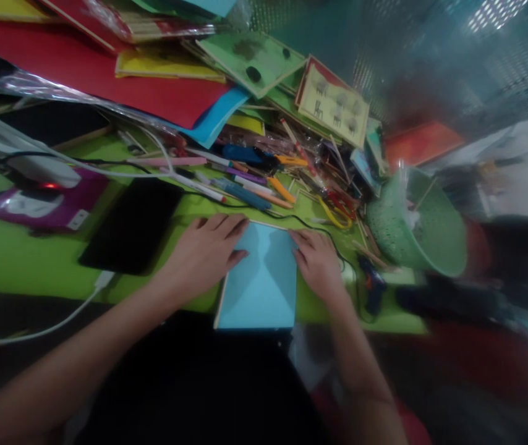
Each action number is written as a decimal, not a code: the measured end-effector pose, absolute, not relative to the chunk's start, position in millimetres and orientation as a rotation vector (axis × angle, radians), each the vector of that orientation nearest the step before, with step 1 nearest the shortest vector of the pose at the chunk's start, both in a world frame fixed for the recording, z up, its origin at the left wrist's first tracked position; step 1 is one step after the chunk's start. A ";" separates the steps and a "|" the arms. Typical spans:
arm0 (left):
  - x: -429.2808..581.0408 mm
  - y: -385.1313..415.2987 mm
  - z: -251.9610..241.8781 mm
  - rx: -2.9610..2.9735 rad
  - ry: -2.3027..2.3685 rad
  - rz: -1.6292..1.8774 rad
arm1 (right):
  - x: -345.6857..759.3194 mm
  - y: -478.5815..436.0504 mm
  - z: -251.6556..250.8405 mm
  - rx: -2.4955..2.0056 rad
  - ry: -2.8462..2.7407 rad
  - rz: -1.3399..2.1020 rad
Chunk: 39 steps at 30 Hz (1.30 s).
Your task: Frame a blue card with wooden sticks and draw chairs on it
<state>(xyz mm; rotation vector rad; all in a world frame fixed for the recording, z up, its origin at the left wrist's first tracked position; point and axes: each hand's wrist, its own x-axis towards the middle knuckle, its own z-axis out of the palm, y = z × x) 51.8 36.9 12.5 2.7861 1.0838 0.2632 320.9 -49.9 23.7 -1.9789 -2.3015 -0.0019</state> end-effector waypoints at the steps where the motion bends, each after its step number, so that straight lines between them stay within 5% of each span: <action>1: 52.1 37.1 13.0 2.786 1.086 0.255 | 320.7 -49.5 24.1 -1.981 -2.300 0.004; 39: 29.7 18.7 6.6 2.572 1.213 0.582 | 275.6 -13.5 37.0 -1.722 -2.414 0.072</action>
